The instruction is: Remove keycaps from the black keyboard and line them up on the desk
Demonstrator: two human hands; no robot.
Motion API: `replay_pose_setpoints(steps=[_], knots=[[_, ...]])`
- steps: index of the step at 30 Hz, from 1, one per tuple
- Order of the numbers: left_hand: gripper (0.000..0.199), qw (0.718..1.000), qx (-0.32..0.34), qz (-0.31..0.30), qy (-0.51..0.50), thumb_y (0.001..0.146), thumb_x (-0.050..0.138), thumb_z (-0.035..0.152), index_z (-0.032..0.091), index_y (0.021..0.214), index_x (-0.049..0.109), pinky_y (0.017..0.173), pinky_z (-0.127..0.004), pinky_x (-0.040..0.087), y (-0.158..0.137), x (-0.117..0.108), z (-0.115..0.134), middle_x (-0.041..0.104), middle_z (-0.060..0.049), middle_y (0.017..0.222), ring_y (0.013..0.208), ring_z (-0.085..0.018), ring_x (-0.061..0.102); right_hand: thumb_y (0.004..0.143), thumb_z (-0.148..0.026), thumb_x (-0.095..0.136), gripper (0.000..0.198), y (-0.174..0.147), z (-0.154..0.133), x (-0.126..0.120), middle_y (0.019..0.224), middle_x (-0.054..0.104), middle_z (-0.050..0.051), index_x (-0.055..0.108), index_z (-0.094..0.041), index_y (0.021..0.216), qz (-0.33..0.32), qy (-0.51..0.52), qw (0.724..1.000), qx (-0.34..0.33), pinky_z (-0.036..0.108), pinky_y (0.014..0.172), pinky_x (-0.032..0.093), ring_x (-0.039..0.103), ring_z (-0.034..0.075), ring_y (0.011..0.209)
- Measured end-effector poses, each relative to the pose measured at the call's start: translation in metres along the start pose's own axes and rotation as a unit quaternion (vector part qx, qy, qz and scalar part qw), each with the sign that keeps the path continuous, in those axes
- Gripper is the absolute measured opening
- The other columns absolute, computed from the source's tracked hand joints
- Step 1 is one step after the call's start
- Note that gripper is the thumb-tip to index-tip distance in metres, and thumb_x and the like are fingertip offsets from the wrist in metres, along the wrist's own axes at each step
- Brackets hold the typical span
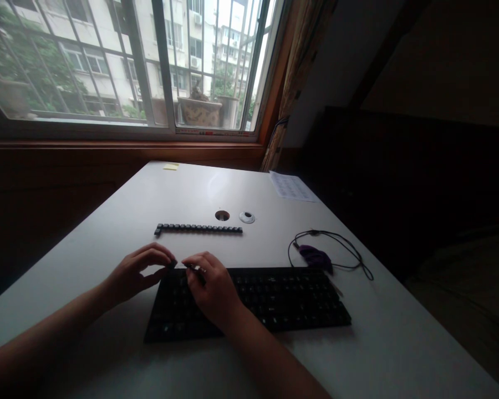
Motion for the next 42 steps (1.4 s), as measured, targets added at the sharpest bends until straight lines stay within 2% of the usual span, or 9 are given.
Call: replay_pose_setpoints(steps=[5, 10, 14, 18, 22, 27, 34, 38, 42], knots=[[0.022, 0.999, -0.035, 0.018, -0.037, 0.089, 0.059, 0.010, 0.018, 0.109, 0.060, 0.083, -0.035, 0.062, -0.001, -0.001, -0.010, 0.058, -0.007, 0.106, 0.095, -0.017, 0.065, 0.093, -0.015, 0.052, 0.019, -0.001, 0.001, -0.001, 0.101, 0.063, 0.004, 0.063, -0.024, 0.106, 0.010, -0.027, 1.000, 0.003, 0.035, 0.091, 0.049, 0.059, 0.018, 0.098], [0.023, 0.998, -0.058, 0.030, -0.010, 0.089, 0.057, 0.012, 0.019, 0.111, 0.059, 0.086, -0.036, 0.062, -0.004, -0.002, -0.022, 0.057, -0.007, 0.107, 0.097, -0.017, 0.065, 0.093, -0.015, 0.052, 0.017, -0.001, 0.003, 0.000, 0.100, 0.063, 0.004, 0.061, -0.023, 0.104, 0.006, -0.036, 0.999, 0.003, 0.036, 0.090, 0.048, 0.059, 0.019, 0.097], [0.024, 0.996, -0.070, 0.036, 0.053, 0.089, 0.055, 0.012, 0.019, 0.111, 0.058, 0.082, -0.034, 0.061, -0.005, -0.007, -0.032, 0.058, -0.007, 0.107, 0.091, -0.015, 0.065, 0.093, -0.015, 0.051, 0.017, 0.000, 0.002, 0.000, 0.100, 0.063, 0.004, 0.061, -0.023, 0.105, 0.004, -0.034, 0.999, 0.003, 0.036, 0.090, 0.048, 0.059, 0.019, 0.098], [0.023, 0.980, -0.079, 0.014, 0.180, 0.086, 0.055, 0.010, 0.020, 0.106, 0.061, 0.073, -0.033, 0.058, -0.008, -0.012, -0.044, 0.062, -0.006, 0.103, 0.084, -0.017, 0.060, 0.093, -0.015, 0.051, 0.017, 0.000, 0.001, 0.000, 0.100, 0.063, 0.005, 0.061, -0.023, 0.104, 0.003, -0.030, 1.000, 0.004, 0.036, 0.090, 0.048, 0.059, 0.019, 0.098], [0.019, 0.961, -0.070, -0.019, 0.267, 0.086, 0.060, 0.015, 0.021, 0.104, 0.063, 0.083, -0.040, 0.052, -0.010, -0.014, -0.052, 0.066, -0.006, 0.101, 0.096, -0.023, 0.056, 0.093, -0.015, 0.051, 0.017, 0.000, 0.001, 0.000, 0.100, 0.063, 0.005, 0.061, -0.023, 0.105, 0.000, -0.025, 1.000, 0.005, 0.036, 0.090, 0.048, 0.059, 0.019, 0.098], [0.014, 0.950, -0.086, -0.027, 0.299, 0.089, 0.059, 0.020, 0.023, 0.101, 0.065, 0.083, -0.040, 0.049, -0.012, -0.018, -0.059, 0.067, -0.006, 0.102, 0.095, -0.024, 0.055, 0.093, -0.015, 0.050, 0.018, 0.000, 0.001, 0.001, 0.100, 0.063, 0.005, 0.061, -0.024, 0.105, -0.003, -0.020, 1.000, 0.006, 0.037, 0.089, 0.049, 0.060, 0.019, 0.097], [0.015, 0.946, -0.091, 0.004, 0.312, 0.087, 0.059, 0.022, 0.022, 0.102, 0.065, 0.084, -0.039, 0.049, -0.009, -0.026, -0.053, 0.064, -0.007, 0.104, 0.096, -0.025, 0.056, 0.093, -0.015, 0.051, 0.017, -0.001, 0.003, 0.001, 0.100, 0.063, 0.005, 0.061, -0.023, 0.104, -0.004, -0.015, 1.000, 0.009, 0.036, 0.089, 0.049, 0.060, 0.019, 0.097], [0.015, 0.939, -0.106, 0.037, 0.325, 0.088, 0.055, 0.023, 0.020, 0.096, 0.068, 0.077, -0.034, 0.050, -0.007, -0.039, -0.039, 0.063, -0.006, 0.093, 0.083, -0.021, 0.060, 0.093, -0.015, 0.051, 0.017, -0.001, 0.003, 0.001, 0.100, 0.063, 0.005, 0.061, -0.023, 0.104, -0.003, -0.015, 1.000, 0.009, 0.035, 0.089, 0.049, 0.060, 0.019, 0.096], [0.023, 0.927, -0.143, -0.034, 0.345, 0.089, 0.052, 0.024, 0.021, 0.101, 0.071, 0.061, -0.029, 0.047, -0.008, -0.033, -0.034, 0.066, -0.002, 0.079, 0.057, -0.014, 0.058, 0.093, -0.015, 0.051, 0.017, -0.001, 0.002, 0.000, 0.099, 0.063, 0.005, 0.061, -0.023, 0.104, 0.000, -0.015, 1.000, 0.009, 0.035, 0.087, 0.050, 0.061, 0.019, 0.095]])
Point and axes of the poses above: each hand's wrist, its own y-axis towards the middle knuckle, its own x-axis out of the palm, z = x × y, the point moved 8 cm from there along y, towards the middle knuckle
